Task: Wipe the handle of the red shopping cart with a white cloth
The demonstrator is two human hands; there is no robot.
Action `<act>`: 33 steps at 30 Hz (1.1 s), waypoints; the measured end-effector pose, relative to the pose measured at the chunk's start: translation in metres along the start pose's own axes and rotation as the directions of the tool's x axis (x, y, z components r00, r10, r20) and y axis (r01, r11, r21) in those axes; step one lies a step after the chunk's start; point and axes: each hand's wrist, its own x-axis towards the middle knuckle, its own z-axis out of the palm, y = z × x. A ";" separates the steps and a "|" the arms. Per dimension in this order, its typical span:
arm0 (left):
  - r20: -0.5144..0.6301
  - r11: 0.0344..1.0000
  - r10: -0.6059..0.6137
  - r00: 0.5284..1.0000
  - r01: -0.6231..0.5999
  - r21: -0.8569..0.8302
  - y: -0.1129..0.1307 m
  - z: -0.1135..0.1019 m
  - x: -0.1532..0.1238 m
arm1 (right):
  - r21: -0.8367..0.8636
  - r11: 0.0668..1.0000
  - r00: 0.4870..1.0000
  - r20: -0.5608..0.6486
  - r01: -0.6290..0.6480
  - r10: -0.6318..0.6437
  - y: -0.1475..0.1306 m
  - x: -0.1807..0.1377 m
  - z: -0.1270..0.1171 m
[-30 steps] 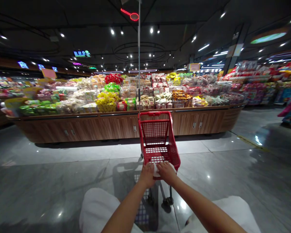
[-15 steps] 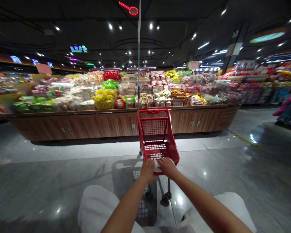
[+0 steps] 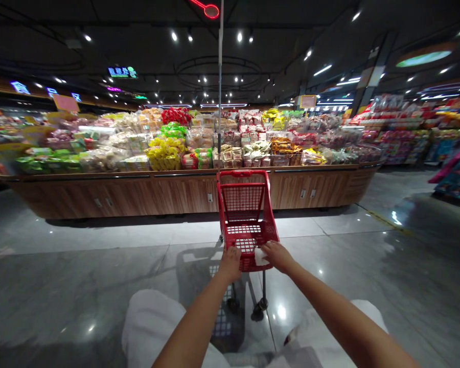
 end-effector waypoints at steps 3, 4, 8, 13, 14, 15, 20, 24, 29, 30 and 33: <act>0.001 1.000 -0.030 1.000 0.030 -0.009 0.007 0.002 0.006 | -0.036 0.998 0.999 -0.002 -0.048 0.048 -0.036 0.020 0.010; 0.003 0.999 -0.036 0.999 0.036 -0.015 0.007 0.002 0.007 | -0.043 0.998 0.998 -0.020 -0.053 0.052 -0.047 0.026 0.013; 0.034 1.000 -0.009 0.999 0.009 0.000 -0.006 -0.004 0.006 | -0.029 1.000 1.000 -0.029 0.007 -0.008 -0.049 0.031 0.015; 0.019 1.000 0.029 0.999 -0.029 0.010 -0.019 -0.008 0.001 | -0.029 0.994 0.993 -0.047 0.104 -0.105 0.008 0.001 -0.001; 0.012 1.000 0.018 1.000 -0.018 0.014 -0.017 -0.007 0.001 | -0.036 0.993 0.991 -0.063 0.112 -0.114 0.014 -0.004 -0.004; 0.005 1.000 0.004 1.000 -0.004 0.018 -0.015 -0.006 0.002 | -0.045 0.993 0.991 -0.071 0.106 -0.109 0.016 -0.006 -0.005; -0.020 0.998 -0.065 0.998 0.065 0.017 0.005 0.002 0.008 | -0.097 0.995 0.998 -0.065 -0.033 0.027 -0.034 0.014 0.007; -0.010 0.998 -0.063 0.998 0.063 -0.006 0.004 0.004 0.011 | -0.114 0.989 0.994 -0.059 -0.098 0.092 -0.071 0.035 0.016; 0.013 0.999 0.049 0.999 -0.049 -0.013 -0.015 -0.001 0.006 | -0.081 0.997 0.999 0.037 0.001 0.002 -0.026 0.015 0.003; 0.009 0.998 0.057 0.998 -0.057 -0.012 -0.016 -0.001 0.005 | -0.072 0.997 0.999 0.032 0.020 -0.017 -0.011 0.008 -0.001; -0.023 0.999 0.026 0.999 -0.026 -0.027 -0.010 0.000 0.003 | -0.058 0.996 0.998 0.011 0.062 -0.061 0.016 -0.009 -0.009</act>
